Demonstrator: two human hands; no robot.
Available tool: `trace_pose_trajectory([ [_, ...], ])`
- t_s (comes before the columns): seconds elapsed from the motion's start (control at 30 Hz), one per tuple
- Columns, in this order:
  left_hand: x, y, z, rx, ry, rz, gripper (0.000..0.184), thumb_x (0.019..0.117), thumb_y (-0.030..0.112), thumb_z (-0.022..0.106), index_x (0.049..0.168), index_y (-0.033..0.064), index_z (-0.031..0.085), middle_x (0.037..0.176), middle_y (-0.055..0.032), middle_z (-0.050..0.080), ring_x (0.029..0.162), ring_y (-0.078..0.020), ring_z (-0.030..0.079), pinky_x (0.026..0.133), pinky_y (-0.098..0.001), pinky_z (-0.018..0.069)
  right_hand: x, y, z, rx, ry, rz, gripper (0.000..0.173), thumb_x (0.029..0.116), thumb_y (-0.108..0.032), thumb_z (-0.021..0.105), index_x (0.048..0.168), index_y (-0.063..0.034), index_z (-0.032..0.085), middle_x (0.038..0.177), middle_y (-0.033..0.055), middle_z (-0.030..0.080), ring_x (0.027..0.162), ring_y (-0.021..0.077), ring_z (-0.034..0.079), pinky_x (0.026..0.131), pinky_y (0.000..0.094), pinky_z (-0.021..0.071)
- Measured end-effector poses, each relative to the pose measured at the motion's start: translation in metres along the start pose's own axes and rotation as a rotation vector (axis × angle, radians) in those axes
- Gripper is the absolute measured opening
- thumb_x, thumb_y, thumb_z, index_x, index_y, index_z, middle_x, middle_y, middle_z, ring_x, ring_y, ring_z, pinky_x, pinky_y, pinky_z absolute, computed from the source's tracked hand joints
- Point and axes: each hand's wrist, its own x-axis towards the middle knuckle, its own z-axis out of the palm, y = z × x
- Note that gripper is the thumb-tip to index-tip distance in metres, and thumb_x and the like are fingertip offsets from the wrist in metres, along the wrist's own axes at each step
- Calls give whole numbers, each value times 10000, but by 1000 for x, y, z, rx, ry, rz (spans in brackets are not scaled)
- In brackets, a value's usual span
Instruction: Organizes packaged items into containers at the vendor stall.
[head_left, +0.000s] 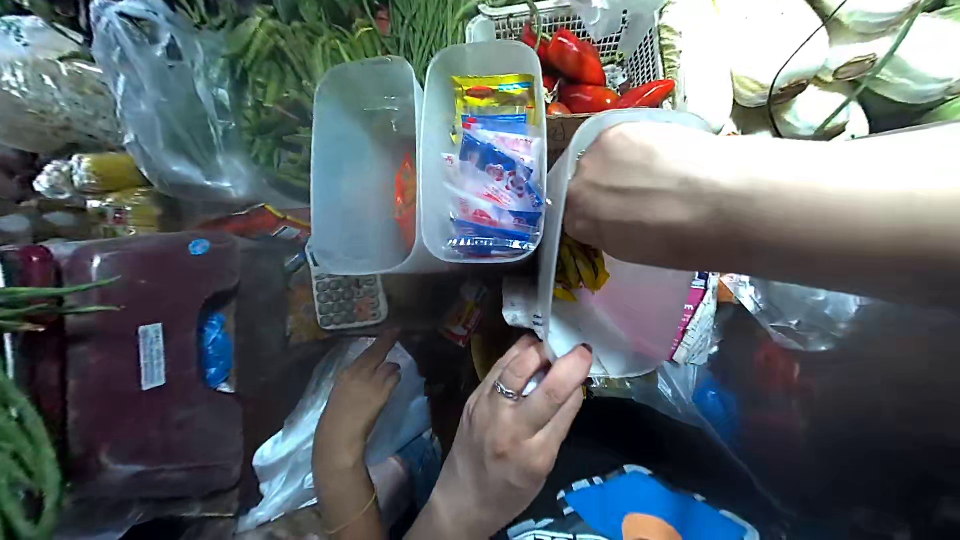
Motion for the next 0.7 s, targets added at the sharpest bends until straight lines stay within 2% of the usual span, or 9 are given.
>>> trace_pose_trajectory([
  [0.1,1,-1,4,-23,10,19,113,979,40,603,1004,61,711,1238,-42,689,1231,-169,600,1146,-290,413,-1,-3,7,41,50,5,192,941,61,575,771,-3,638,680,111,552,623,290,601,510,408,424],
  [0.2,4,-2,6,-27,17,28,114,974,40,611,1011,60,717,1228,-41,690,1220,-166,595,1143,-279,403,0,-7,10,143,67,-42,136,902,48,631,789,-28,637,693,99,565,639,284,609,530,425,441],
  [0.23,4,-2,7,-29,19,26,112,973,41,613,1009,61,717,1226,-40,690,1220,-164,593,1143,-276,400,-1,-7,10,194,50,-74,116,913,23,631,820,-45,644,702,92,573,651,283,618,538,434,450],
  [0.3,5,-2,7,-35,29,20,111,969,38,619,1011,59,719,1220,-42,690,1225,-164,592,1140,-273,404,0,-10,7,310,-90,-127,92,957,-54,613,912,-81,688,759,91,617,730,301,643,604,477,476],
  [0.37,5,-2,8,-31,35,17,118,961,26,618,1005,57,724,1214,-47,694,1220,-168,595,1132,-272,410,6,-18,10,303,-241,-150,130,983,-80,585,993,-75,714,832,110,652,811,320,660,670,500,497],
  [0.43,5,0,8,-26,32,19,124,955,20,621,997,56,732,1209,-50,703,1220,-175,602,1133,-278,414,13,-23,18,208,-301,-132,163,978,-42,560,967,-43,723,824,122,648,797,317,651,653,478,477],
  [0.57,4,3,7,-18,32,2,120,949,7,619,975,53,727,1201,-50,704,1224,-177,599,1134,-278,415,20,-26,19,43,-256,-125,169,956,37,550,897,-5,702,826,128,629,778,305,642,632,437,478],
  [0.7,3,6,6,-1,19,-2,120,941,3,611,952,59,717,1203,-52,704,1226,-187,602,1140,-285,412,20,-24,17,-29,-211,-128,187,961,78,509,891,15,671,849,133,612,789,298,639,617,413,483],
])
